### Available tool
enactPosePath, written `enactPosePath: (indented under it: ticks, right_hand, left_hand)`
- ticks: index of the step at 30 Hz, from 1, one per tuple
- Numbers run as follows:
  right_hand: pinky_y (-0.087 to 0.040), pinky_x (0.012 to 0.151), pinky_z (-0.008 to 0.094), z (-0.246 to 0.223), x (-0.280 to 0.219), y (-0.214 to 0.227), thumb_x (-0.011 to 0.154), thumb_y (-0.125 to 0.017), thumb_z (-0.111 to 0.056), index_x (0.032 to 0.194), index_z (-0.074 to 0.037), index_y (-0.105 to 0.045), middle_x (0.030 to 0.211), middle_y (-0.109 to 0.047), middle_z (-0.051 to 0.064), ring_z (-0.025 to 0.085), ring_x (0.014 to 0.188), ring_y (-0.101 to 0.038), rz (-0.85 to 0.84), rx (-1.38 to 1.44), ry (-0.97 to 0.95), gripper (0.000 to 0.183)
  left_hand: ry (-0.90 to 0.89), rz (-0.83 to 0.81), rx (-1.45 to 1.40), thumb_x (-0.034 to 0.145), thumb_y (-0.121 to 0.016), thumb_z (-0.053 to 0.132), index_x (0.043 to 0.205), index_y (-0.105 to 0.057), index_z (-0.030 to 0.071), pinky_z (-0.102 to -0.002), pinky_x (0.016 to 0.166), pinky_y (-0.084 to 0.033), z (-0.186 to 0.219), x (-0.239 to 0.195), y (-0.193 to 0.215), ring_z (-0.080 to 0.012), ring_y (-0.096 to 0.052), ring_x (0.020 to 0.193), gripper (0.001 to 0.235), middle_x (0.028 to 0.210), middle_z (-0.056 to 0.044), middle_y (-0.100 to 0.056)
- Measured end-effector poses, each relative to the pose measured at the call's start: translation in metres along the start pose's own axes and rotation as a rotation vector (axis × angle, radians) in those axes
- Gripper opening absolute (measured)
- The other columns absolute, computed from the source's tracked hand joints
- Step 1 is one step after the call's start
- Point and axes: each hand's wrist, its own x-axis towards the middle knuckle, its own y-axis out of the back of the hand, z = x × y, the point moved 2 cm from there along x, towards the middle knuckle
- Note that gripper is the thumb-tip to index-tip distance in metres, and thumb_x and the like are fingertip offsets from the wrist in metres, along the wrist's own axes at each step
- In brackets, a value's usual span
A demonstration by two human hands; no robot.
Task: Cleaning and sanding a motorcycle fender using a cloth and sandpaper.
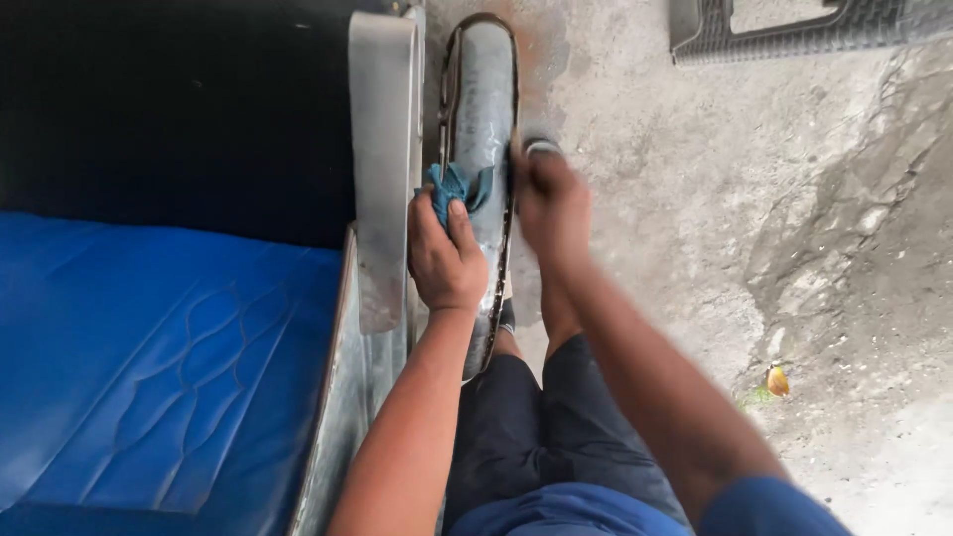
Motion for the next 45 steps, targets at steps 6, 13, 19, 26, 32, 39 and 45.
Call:
enactPosePath:
  ticks: [6,13,19,26,32,39,45]
  right_hand:
    - [-0.056,0.082,0.042,-0.015,-0.075,0.016,0.088,-0.069,0.006,0.11,-0.006,-0.073,0.101,-0.07,0.015,0.035,0.093,-0.069,-0.008,0.055,0.312,0.026]
    - [-0.056,0.077,0.044,0.014,0.046,-0.011,0.089,-0.069,-0.011,0.103,-0.005,-0.075,0.094,-0.07,0.022,0.038,0.085,-0.07,-0.018,-0.025,0.147,0.017]
    - [-0.057,0.08,0.045,-0.02,-0.076,0.019,0.091,-0.067,-0.004,0.113,-0.008,-0.073,0.106,-0.07,0.016,0.037,0.097,-0.07,-0.067,-0.002,0.249,0.024]
    - [-0.054,0.076,0.049,0.016,0.051,-0.021,0.093,-0.071,-0.003,0.095,0.0,-0.072,0.093,-0.068,0.023,0.043,0.085,-0.066,0.036,-0.062,0.259,0.004]
    - [-0.056,0.082,0.047,-0.014,-0.06,0.012,0.091,-0.066,0.002,0.106,-0.003,-0.07,0.104,-0.07,0.02,0.04,0.095,-0.068,0.007,-0.018,0.362,0.017]
    - [-0.055,0.077,0.045,0.003,0.021,-0.011,0.098,-0.07,-0.008,0.103,-0.005,-0.076,0.098,-0.071,0.021,0.039,0.092,-0.072,-0.057,-0.069,0.026,0.008]
    - [-0.054,0.08,0.047,0.006,0.021,-0.003,0.091,-0.07,-0.005,0.102,-0.001,-0.074,0.095,-0.07,0.023,0.042,0.091,-0.068,-0.055,-0.07,0.2,0.013]
  left_hand:
    - [0.046,0.007,0.011,0.109,-0.05,0.037,0.139,-0.053,-0.001,-0.05,0.097,-0.049,-0.008,-0.006,0.001,-0.0472,-0.062,0.117,0.048,0.13,-0.027,-0.064]
    - [0.056,-0.029,-0.017,0.11,-0.048,0.038,0.139,-0.053,0.0,-0.049,0.094,-0.051,-0.007,-0.004,-0.001,-0.0454,-0.064,0.113,0.048,0.126,-0.025,-0.067]
    - [0.165,-0.096,-0.052,0.108,-0.049,0.037,0.138,-0.055,0.003,-0.05,0.088,-0.051,-0.001,0.003,0.003,-0.0454,-0.066,0.108,0.046,0.119,-0.024,-0.069]
    - [0.079,-0.035,-0.014,0.108,-0.051,0.034,0.137,-0.053,0.003,-0.05,0.09,-0.052,-0.006,-0.001,0.002,-0.0456,-0.065,0.109,0.042,0.121,-0.024,-0.067]
    - [0.07,-0.052,-0.059,0.109,-0.05,0.034,0.137,-0.053,0.003,-0.051,0.09,-0.051,-0.002,-0.002,0.005,-0.0456,-0.064,0.109,0.041,0.121,-0.023,-0.067]
    - [0.097,-0.042,-0.029,0.108,-0.05,0.036,0.134,-0.054,0.002,-0.05,0.088,-0.052,-0.003,-0.004,0.003,-0.0444,-0.065,0.106,0.043,0.118,-0.022,-0.068]
    - [0.029,-0.017,-0.017,0.109,-0.049,0.035,0.133,-0.055,0.002,-0.05,0.089,-0.051,0.001,-0.001,0.004,-0.0449,-0.065,0.107,0.041,0.118,-0.022,-0.068]
